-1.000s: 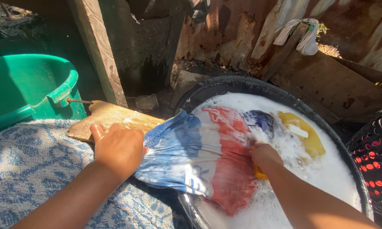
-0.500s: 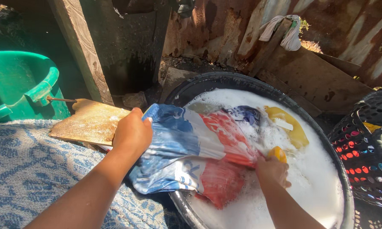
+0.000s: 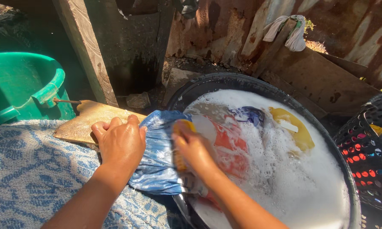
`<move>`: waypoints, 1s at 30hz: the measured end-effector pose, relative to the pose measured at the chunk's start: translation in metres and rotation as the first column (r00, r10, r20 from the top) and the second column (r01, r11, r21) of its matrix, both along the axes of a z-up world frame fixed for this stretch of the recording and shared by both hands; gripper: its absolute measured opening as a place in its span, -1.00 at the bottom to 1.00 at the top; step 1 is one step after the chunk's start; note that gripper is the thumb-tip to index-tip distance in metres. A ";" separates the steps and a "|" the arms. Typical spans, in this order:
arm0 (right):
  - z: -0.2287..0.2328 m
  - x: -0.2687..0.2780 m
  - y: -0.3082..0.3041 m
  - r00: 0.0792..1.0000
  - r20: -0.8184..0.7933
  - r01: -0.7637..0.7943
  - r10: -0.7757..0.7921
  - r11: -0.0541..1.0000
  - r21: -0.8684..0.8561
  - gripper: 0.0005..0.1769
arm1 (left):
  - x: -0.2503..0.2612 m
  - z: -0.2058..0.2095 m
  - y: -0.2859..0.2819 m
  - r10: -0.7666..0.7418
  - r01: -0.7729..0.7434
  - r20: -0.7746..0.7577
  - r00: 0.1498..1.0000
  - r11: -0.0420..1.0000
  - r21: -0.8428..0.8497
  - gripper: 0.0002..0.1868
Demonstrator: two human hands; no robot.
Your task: The person washes clothes in a tub of soapy water, scrubbing garments against a board with a brush and wringing them out by hand.
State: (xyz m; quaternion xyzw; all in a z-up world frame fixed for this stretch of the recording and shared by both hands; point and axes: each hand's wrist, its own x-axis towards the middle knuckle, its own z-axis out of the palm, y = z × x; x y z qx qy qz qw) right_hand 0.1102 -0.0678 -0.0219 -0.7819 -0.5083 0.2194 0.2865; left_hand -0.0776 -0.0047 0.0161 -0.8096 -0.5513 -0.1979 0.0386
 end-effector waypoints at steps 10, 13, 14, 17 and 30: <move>-0.015 -0.003 0.030 0.986 -0.169 0.070 -0.014 0.940 0.333 -0.38 | 0.004 0.005 0.005 0.020 -0.016 -0.085 0.996 0.999 0.039 -0.67; -0.039 0.018 0.012 0.987 -0.148 0.087 -0.056 0.973 0.214 -0.39 | 0.002 0.004 0.007 0.046 -0.046 -0.009 0.999 0.998 -0.047 -0.67; -0.042 0.066 -0.012 0.981 -0.079 0.185 -0.177 0.975 0.121 -0.37 | 0.001 -0.001 0.007 0.027 -0.027 -0.002 1.000 1.000 0.010 -0.68; -0.025 0.124 -0.033 0.933 0.198 0.330 -0.300 0.934 -0.135 -0.42 | 0.004 0.004 0.005 0.017 -0.017 -0.021 1.000 0.999 0.032 -0.70; -0.019 0.100 -0.035 0.925 0.045 0.378 -0.377 0.926 -0.003 -0.40 | 0.008 0.008 0.005 0.019 -0.020 -0.066 0.998 0.999 -0.027 -0.72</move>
